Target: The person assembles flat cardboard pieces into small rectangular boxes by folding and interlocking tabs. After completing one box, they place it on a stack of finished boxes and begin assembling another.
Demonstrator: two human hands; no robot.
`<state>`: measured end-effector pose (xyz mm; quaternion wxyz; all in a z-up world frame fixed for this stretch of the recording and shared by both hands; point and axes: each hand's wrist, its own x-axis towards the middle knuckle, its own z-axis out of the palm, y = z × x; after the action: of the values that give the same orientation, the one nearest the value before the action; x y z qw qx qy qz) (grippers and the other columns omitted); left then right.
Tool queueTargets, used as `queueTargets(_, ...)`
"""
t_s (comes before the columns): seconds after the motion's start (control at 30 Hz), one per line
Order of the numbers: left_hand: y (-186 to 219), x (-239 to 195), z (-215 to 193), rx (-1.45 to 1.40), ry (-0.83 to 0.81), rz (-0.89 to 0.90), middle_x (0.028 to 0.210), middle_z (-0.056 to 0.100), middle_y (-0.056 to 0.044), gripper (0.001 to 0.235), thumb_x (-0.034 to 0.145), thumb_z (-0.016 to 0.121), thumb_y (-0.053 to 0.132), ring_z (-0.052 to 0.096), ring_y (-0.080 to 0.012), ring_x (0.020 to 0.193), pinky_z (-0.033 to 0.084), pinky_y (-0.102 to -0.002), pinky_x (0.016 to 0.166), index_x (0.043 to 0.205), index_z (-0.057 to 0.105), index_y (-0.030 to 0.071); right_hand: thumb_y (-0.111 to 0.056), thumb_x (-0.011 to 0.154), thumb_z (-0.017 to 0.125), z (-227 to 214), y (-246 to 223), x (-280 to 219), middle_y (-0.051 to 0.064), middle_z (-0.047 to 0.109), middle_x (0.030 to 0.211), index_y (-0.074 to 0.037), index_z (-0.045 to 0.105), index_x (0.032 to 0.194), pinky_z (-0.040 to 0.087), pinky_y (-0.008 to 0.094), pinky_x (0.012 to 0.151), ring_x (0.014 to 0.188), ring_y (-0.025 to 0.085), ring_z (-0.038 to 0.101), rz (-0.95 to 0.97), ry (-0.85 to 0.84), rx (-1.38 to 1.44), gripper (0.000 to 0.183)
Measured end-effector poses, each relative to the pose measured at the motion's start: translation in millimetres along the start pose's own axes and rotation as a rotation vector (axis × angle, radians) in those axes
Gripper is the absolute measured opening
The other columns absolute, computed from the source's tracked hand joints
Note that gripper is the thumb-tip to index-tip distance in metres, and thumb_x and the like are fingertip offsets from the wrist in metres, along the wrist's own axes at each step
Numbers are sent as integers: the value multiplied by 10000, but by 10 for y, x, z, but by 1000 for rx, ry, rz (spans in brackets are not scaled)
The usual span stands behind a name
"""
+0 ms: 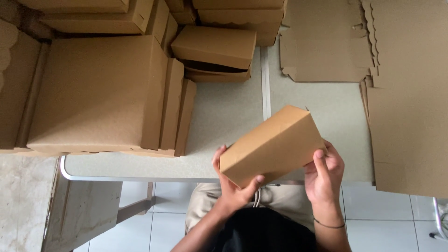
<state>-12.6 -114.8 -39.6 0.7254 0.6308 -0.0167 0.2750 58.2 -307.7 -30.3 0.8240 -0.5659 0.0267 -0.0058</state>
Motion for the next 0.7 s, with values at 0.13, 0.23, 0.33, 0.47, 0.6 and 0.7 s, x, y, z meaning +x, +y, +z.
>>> queueTargets(0.13,-320,-165,-27,206,23,225,1416,221,-135,941,852,832,350,434,-317,1355,430,-447,1167,1455,183,33,-392,960,709,-48,18,4,18,637,988,-9,626,1138,494,237,601,887,138,605,-9,44,-30,431)
queueTargets(0.23,-406,-238,-65,267,-26,96,1352,159,-134,973,799,860,334,341,-255,1349,357,-344,1183,1378,131,50,-307,943,706,-129,-40,3,86,670,991,32,607,1237,509,267,600,862,196,616,-4,5,-50,459)
queueTargets(0.33,-438,-224,-86,240,-74,111,1340,170,-132,964,798,880,279,328,-249,1376,312,-322,1200,1371,138,58,-258,954,693,-152,-78,30,110,686,1071,26,615,1253,567,318,703,974,225,652,14,-9,-27,419)
queueTargets(0.47,-274,-126,-72,109,-107,21,1302,235,-134,917,833,847,319,390,-231,1265,397,-319,1082,1361,132,96,-258,969,638,-129,-91,48,164,629,1259,35,564,1235,543,371,809,1111,277,613,-34,-87,-17,402)
queueTargets(0.6,-303,-144,-82,83,-42,-76,1321,228,-99,938,811,843,433,351,-215,1299,398,-343,1136,1391,203,68,-273,923,704,-269,53,96,133,644,1098,12,552,1217,501,321,802,1030,239,615,-31,-142,42,437)
queueTargets(0.7,-351,-167,-140,121,-41,-100,1412,244,-121,988,808,838,471,395,-229,1325,422,-362,1142,1451,218,49,-188,875,727,-241,-14,105,83,626,1212,-31,516,1391,579,371,787,1075,218,631,-28,-121,34,579)
